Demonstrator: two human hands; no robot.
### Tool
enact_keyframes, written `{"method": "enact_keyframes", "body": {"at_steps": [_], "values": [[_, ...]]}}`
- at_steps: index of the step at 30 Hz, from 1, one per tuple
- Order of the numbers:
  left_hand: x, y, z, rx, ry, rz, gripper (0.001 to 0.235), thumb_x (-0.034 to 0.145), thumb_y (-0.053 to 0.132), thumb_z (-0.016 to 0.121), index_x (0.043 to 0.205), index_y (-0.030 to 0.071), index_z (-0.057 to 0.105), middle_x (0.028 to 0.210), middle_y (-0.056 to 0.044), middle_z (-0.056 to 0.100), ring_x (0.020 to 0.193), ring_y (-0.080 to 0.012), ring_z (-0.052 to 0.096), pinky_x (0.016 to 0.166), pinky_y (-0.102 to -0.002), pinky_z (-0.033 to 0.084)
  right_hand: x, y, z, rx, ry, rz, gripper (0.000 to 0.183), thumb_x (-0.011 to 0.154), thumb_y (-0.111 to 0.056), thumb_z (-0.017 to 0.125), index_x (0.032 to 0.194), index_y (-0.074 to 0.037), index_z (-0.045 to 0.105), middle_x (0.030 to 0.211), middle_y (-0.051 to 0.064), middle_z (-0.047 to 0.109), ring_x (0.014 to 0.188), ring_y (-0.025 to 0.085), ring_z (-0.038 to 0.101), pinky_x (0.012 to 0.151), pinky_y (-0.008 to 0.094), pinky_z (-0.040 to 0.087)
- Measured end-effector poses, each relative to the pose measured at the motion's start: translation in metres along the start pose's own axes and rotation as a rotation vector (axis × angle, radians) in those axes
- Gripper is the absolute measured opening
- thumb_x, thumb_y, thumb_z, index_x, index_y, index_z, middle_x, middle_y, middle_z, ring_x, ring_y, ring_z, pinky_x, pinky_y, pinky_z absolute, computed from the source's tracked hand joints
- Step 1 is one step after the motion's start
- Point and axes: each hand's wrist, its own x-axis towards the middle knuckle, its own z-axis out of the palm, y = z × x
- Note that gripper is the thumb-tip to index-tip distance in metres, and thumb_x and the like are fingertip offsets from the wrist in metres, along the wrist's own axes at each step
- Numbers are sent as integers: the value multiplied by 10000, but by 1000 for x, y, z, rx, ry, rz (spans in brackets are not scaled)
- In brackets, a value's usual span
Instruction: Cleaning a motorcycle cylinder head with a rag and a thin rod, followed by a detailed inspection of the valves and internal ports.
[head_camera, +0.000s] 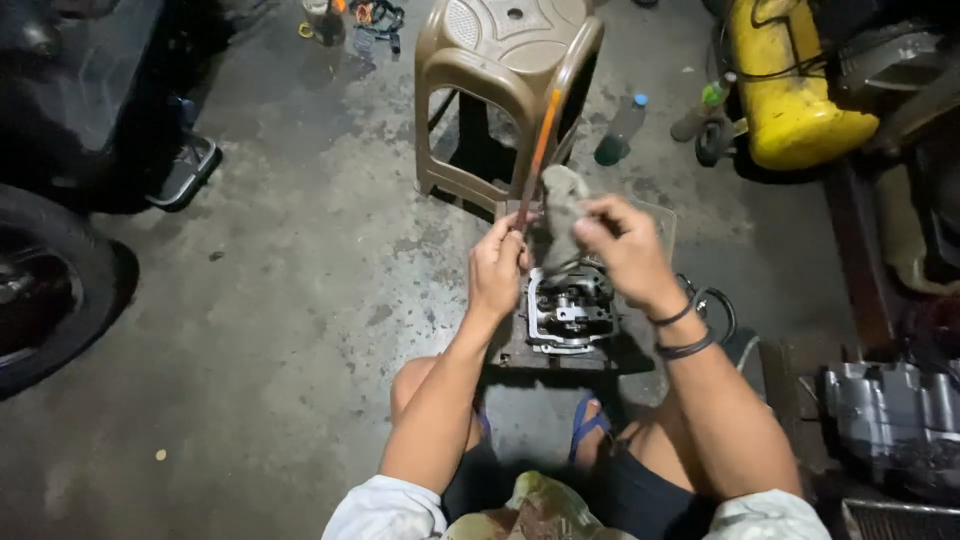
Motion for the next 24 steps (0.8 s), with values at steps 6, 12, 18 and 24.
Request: {"method": "enact_keyframes", "body": {"at_steps": [6,12,18,24], "values": [[-16,5,16,275,-37,134,301,1022,328,446,1046,156,692,790,-186,688,832,-409,706,758,-468,546,-16,26,34,-5,77,-117,216,887,-79,824,1076,-38,729,1065,105,717,1027,156,617,913,338,525],[-25,0,32,355,-85,281,216,1014,215,433,934,81,583,760,-277,648,804,-497,685,662,-526,521,-23,14,42,-62,405,-247,170,867,-28,852,844,-26,683,845,110,710,838,167,660,723,294,509],[-24,8,42,359,-119,281,242,1020,221,434,1066,98,637,786,-276,677,828,-504,697,655,-541,525,-16,17,29,-67,513,-255,193,872,-56,864,835,-47,675,841,110,751,787,113,659,656,281,507],[-29,31,61,337,-163,315,248,1034,190,417,1066,75,634,785,-295,684,766,-517,699,643,-552,530,-11,5,13,-76,650,-268,187,897,-50,839,842,-31,661,759,122,705,731,120,604,636,313,505]]}}
